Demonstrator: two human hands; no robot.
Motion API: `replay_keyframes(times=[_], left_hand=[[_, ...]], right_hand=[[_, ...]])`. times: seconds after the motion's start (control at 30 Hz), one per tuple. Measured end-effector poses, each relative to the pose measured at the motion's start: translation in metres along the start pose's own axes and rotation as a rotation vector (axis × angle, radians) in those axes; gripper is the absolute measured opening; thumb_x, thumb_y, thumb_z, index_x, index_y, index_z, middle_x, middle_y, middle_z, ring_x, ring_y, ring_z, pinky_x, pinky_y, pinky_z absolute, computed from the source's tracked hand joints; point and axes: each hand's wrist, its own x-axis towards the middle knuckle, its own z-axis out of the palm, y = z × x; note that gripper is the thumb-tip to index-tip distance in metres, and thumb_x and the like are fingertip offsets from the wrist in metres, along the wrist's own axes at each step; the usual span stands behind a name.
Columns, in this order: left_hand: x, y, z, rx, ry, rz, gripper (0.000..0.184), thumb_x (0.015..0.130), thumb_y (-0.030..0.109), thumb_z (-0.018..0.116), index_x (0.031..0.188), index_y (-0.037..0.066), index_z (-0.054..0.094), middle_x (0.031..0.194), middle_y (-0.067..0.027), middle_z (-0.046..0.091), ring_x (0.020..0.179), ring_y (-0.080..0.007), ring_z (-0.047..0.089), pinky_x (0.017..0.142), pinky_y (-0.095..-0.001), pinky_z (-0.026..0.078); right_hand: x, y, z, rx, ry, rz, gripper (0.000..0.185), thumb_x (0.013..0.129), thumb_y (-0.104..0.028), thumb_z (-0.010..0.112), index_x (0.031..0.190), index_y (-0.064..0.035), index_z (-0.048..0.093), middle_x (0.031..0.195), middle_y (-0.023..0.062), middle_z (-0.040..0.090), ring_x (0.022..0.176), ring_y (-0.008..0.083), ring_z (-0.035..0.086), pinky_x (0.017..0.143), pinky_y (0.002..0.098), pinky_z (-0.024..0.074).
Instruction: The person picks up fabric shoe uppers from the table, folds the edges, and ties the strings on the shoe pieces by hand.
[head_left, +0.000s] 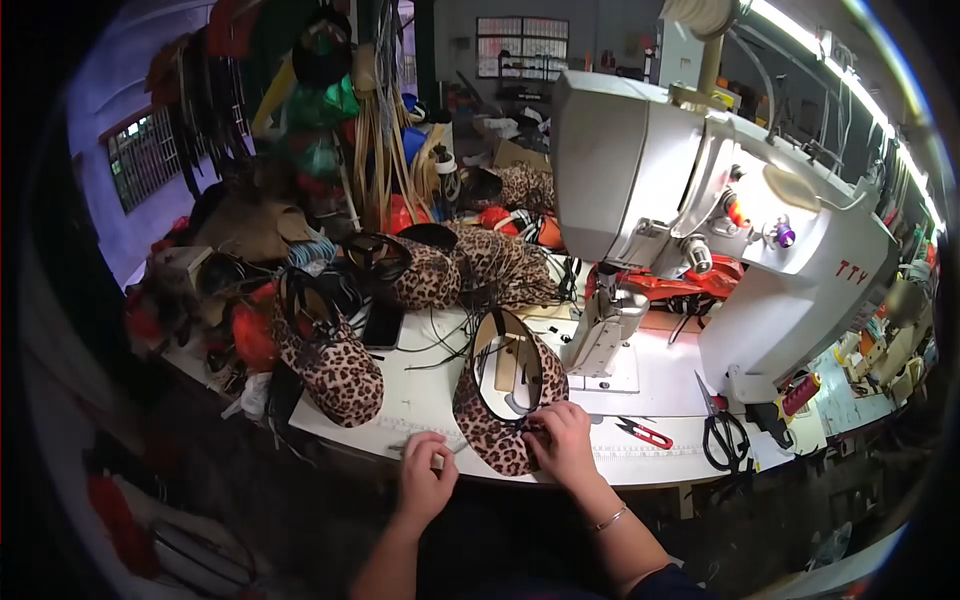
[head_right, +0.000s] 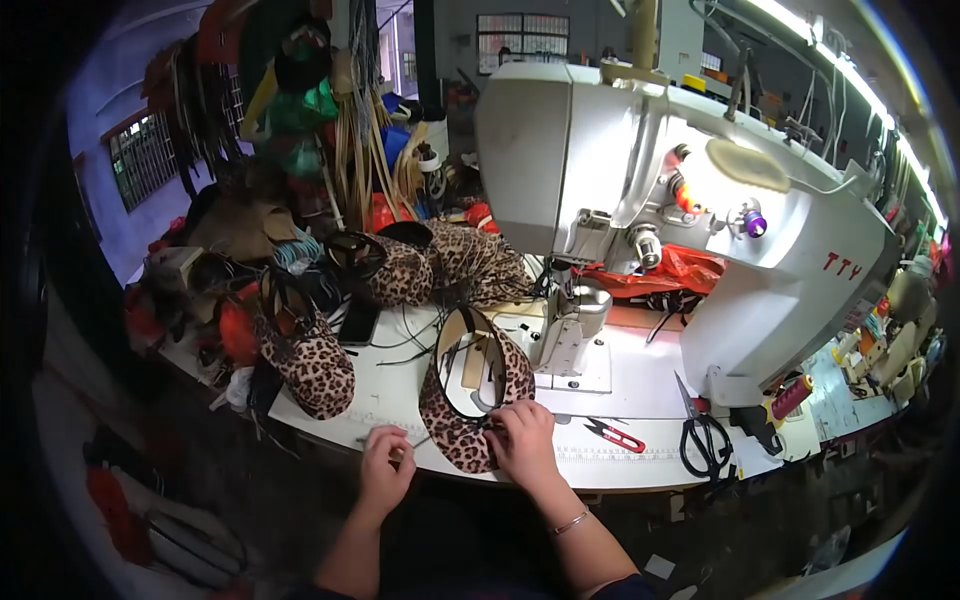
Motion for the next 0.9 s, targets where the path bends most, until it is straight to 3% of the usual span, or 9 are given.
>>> replay_keyframes(times=[0.03,0.1,0.13,0.23,0.37,0.53,0.6,0.7,0.9], left_hand=[[-0.001,0.002,0.0,0.001,0.003,0.013,0.011,0.078,-0.003,0.059,0.086,0.003,0.054,0.105,-0.0147,0.056,0.095,-0.0284,0.056,0.081,-0.0367,0.046],[0.002,0.009,0.001,-0.391,-0.155,-0.062,0.008,0.079,-0.001,0.06,0.084,0.003,0.055,0.111,-0.0149,0.056,0.103,-0.0268,0.055,0.088,-0.0369,0.045],[0.008,0.011,0.005,-0.438,-0.223,0.058,0.008,0.079,-0.001,0.06,0.083,0.004,0.056,0.123,-0.0177,0.053,0.114,-0.0278,0.053,0.095,-0.0374,0.042],[0.03,0.036,0.014,-0.3,-0.417,0.382,0.006,0.078,0.002,0.062,0.083,0.004,0.059,0.125,-0.0132,0.059,0.126,-0.0316,0.048,0.101,-0.0392,0.041],[0.041,0.016,0.03,-0.074,-0.611,0.529,0.021,0.077,-0.007,0.058,0.094,0.003,0.064,0.115,-0.0123,0.063,0.12,-0.0292,0.053,0.097,-0.0367,0.045],[0.034,0.0,0.033,-0.16,-0.455,0.413,0.024,0.075,-0.008,0.058,0.096,0.003,0.065,0.099,-0.0109,0.067,0.098,-0.0287,0.064,0.083,-0.035,0.053],[0.045,0.009,0.028,-0.022,-0.292,0.409,0.024,0.072,-0.005,0.061,0.095,0.004,0.066,0.093,-0.0094,0.067,0.089,-0.0283,0.065,0.078,-0.0352,0.054],[0.074,0.007,0.016,0.142,-0.338,0.588,0.024,0.069,-0.005,0.067,0.09,0.006,0.068,0.087,-0.0069,0.068,0.087,-0.0251,0.065,0.074,-0.0342,0.054],[0.078,0.009,0.014,0.462,-0.257,0.694,0.01,0.07,0.01,0.069,0.08,0.011,0.068,0.083,-0.002,0.064,0.095,-0.0227,0.061,0.08,-0.0349,0.047]], right_hand=[[-0.001,0.0,0.001,-0.009,-0.011,0.024,0.023,0.068,-0.009,0.077,0.088,-0.0081,0.065,0.092,0.0066,0.062,0.094,0.0289,0.055,0.084,0.0401,0.0428],[-0.006,0.008,0.01,0.022,-0.035,-0.001,0.018,0.068,-0.009,0.075,0.084,-0.0081,0.066,0.088,0.0068,0.062,0.089,0.0288,0.057,0.08,0.0395,0.045],[-0.006,0.013,0.013,0.054,-0.071,-0.021,0.014,0.069,-0.009,0.074,0.08,-0.008,0.066,0.084,0.0071,0.062,0.085,0.0287,0.058,0.076,0.0389,0.0471],[-0.003,0.01,0.009,0.036,-0.046,-0.064,0.011,0.069,-0.008,0.072,0.079,-0.0085,0.068,0.082,0.0075,0.063,0.081,0.0287,0.059,0.072,0.0385,0.0494],[-0.004,0.014,0.011,0.032,-0.087,-0.06,0.018,0.066,-0.008,0.075,0.082,-0.0082,0.068,0.086,0.0076,0.064,0.083,0.0296,0.06,0.074,0.0384,0.0501],[-0.002,0.006,0.007,0.062,-0.065,-0.043,0.008,0.072,-0.007,0.071,0.08,-0.0077,0.068,0.083,0.0073,0.063,0.082,0.0281,0.059,0.072,0.0383,0.049],[-0.002,0.006,0.007,0.083,-0.072,-0.017,0.007,0.074,-0.006,0.07,0.079,-0.0062,0.067,0.085,0.0085,0.062,0.083,0.0292,0.058,0.073,0.0386,0.0488],[-0.003,0.009,0.007,0.074,-0.077,-0.006,0.007,0.073,-0.004,0.068,0.08,-0.0047,0.065,0.087,0.0101,0.061,0.084,0.0304,0.058,0.074,0.0389,0.0488],[-0.003,0.007,0.007,0.062,-0.057,-0.03,0.014,0.07,-0.001,0.066,0.084,-0.0038,0.067,0.09,0.0113,0.061,0.086,0.0312,0.057,0.076,0.0383,0.0487]])
